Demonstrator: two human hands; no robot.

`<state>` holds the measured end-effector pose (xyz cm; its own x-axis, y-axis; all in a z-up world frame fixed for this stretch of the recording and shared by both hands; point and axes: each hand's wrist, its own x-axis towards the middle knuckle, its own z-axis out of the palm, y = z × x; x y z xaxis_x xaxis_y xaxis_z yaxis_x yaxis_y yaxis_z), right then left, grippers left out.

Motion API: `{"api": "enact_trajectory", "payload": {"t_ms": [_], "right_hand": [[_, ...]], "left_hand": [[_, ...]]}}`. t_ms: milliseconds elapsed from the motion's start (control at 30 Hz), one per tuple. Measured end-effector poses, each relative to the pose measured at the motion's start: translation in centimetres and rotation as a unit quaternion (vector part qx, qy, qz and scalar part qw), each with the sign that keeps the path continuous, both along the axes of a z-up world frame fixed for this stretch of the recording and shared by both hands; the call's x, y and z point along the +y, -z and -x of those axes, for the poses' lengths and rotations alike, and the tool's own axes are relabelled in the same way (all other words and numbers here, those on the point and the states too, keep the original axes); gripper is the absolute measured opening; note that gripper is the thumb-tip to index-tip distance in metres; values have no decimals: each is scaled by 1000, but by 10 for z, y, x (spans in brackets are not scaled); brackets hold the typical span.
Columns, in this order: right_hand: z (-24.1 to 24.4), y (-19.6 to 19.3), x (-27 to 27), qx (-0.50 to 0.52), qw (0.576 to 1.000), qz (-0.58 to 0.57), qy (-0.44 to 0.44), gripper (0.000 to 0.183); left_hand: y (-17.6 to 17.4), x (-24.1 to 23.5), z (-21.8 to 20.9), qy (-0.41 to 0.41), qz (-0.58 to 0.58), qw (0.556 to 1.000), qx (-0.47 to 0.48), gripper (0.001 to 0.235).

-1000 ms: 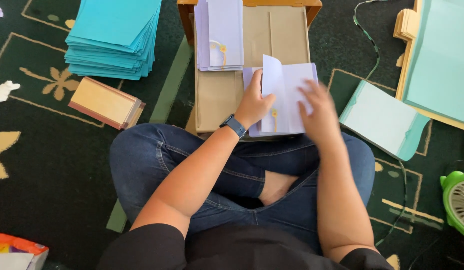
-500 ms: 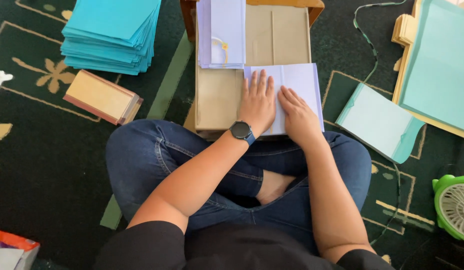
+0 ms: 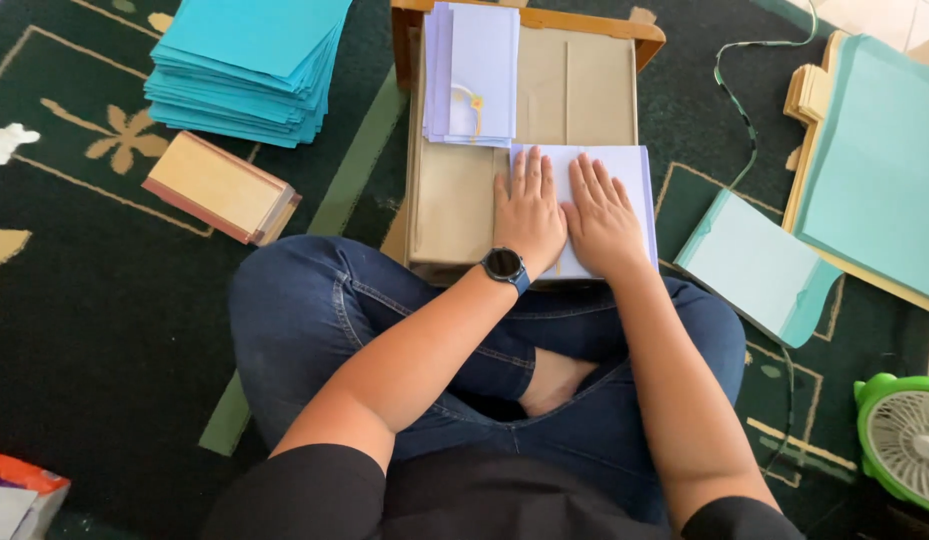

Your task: Folding paper inserts and stacking them neatly into a cardboard box while sitting on the floor.

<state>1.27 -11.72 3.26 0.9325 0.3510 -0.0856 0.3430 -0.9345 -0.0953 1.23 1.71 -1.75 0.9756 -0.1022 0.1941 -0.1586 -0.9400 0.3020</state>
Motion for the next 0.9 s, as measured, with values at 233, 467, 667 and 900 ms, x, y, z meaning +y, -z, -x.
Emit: {"api": "enact_trajectory", "payload": {"t_ms": [233, 467, 667, 900], "right_hand": [[4, 3, -7, 22, 1000, 7, -12, 64], [-40, 7, 8, 30, 999, 28, 5, 69], [-16, 9, 10, 11, 997, 14, 76, 71], [40, 20, -2, -22, 967, -27, 253, 75]], "left_hand": [[9, -5, -2, -19, -9, 999, -32, 64], [12, -2, -4, -17, 6, 998, -63, 57], [6, -1, -3, -10, 8, 999, -51, 56], [-11, 2, 2, -1, -2, 1000, 15, 64]]}}
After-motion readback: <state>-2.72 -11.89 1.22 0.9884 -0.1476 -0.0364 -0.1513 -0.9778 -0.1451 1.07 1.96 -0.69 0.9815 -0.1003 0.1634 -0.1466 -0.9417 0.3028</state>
